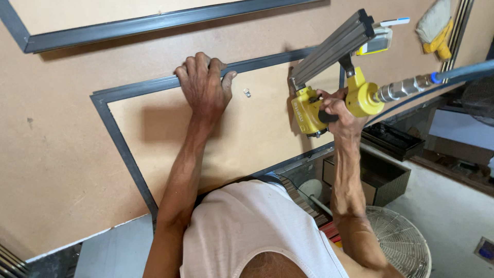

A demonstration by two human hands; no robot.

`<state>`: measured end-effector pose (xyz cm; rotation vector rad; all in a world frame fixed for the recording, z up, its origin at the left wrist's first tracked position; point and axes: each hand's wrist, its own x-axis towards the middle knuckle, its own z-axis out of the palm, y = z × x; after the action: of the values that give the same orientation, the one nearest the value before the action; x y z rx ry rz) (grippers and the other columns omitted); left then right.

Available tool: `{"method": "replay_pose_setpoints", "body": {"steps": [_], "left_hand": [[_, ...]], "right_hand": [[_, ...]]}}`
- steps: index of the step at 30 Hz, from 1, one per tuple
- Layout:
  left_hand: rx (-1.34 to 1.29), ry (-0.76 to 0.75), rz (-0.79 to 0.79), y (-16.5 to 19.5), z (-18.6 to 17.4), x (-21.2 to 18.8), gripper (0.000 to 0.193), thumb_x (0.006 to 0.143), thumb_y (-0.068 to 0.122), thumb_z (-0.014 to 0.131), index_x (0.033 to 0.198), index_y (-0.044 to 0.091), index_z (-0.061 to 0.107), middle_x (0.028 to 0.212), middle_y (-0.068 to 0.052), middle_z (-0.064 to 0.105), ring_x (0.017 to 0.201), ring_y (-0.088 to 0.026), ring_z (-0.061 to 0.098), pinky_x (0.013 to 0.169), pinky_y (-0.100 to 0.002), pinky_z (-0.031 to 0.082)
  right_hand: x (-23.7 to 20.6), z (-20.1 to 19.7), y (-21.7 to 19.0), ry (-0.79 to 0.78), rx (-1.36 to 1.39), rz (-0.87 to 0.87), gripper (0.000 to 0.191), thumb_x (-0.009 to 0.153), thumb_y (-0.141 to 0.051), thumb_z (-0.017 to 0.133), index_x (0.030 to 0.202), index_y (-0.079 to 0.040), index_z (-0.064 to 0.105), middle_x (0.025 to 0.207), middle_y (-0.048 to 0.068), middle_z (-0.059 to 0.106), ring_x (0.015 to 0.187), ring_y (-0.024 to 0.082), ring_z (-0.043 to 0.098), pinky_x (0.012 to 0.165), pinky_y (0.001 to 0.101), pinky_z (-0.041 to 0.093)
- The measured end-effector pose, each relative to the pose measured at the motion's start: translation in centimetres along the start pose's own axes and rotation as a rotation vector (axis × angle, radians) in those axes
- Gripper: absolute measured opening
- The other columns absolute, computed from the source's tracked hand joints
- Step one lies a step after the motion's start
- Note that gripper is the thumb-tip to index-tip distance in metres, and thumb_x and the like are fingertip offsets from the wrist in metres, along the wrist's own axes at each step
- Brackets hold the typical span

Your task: The person uses a pneumatic nail gun to attach dark frame pieces to rectangular boards on a workbench. They repeatedly position each frame, fire nails along the edges, then flip and stack the completed units.

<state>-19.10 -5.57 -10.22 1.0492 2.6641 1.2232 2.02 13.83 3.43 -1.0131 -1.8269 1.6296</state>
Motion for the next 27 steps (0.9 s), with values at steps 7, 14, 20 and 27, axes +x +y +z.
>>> {"method": "replay_pose_setpoints", "body": {"steps": [7, 14, 20, 27], "left_hand": [[0.035, 0.042, 0.013, -2.8, -4.4, -0.8, 0.031, 0.085, 0.032, 0.088, 0.101, 0.011, 0.072, 0.104, -0.006, 0.056, 0.102, -0.027, 0.048, 0.093, -0.049, 0.033], [0.089, 0.13, -0.037, -5.9, -6.7, -2.0, 0.034, 0.088, 0.035, 0.086, 0.105, 0.009, 0.073, 0.107, -0.007, 0.056, 0.105, -0.026, 0.048, 0.1, -0.049, 0.034], [0.064, 0.033, -0.105, -6.2, -5.4, -1.7, 0.032, 0.087, 0.032, 0.086, 0.101, 0.006, 0.074, 0.1, -0.009, 0.054, 0.102, -0.026, 0.047, 0.097, -0.05, 0.034], [0.056, 0.064, -0.08, -6.2, -5.9, -1.4, 0.032, 0.087, 0.031, 0.085, 0.101, 0.005, 0.074, 0.099, -0.009, 0.052, 0.1, -0.025, 0.046, 0.096, -0.049, 0.033]], "right_hand": [[-3.7, 6.9, 0.0, -0.142, 0.164, 0.05, 0.017, 0.078, 0.008, 0.053, 0.093, 0.0, 0.058, 0.075, 0.01, 0.06, 0.068, 0.022, 0.061, 0.111, 0.0621, 0.053], [-4.5, 13.2, -0.9, -0.236, 0.168, 0.116, 0.022, 0.075, 0.01, 0.055, 0.095, 0.0, 0.057, 0.075, 0.011, 0.061, 0.069, 0.024, 0.063, 0.113, 0.0649, 0.051], [-4.9, 15.5, -1.7, -0.239, 0.216, 0.087, 0.023, 0.081, 0.009, 0.055, 0.101, -0.001, 0.056, 0.082, 0.011, 0.063, 0.073, 0.025, 0.066, 0.113, 0.0655, 0.052], [-4.6, 15.5, -1.5, -0.274, 0.154, 0.095, 0.019, 0.088, 0.008, 0.057, 0.104, -0.002, 0.057, 0.08, 0.012, 0.063, 0.073, 0.025, 0.066, 0.114, 0.0655, 0.052]]}}
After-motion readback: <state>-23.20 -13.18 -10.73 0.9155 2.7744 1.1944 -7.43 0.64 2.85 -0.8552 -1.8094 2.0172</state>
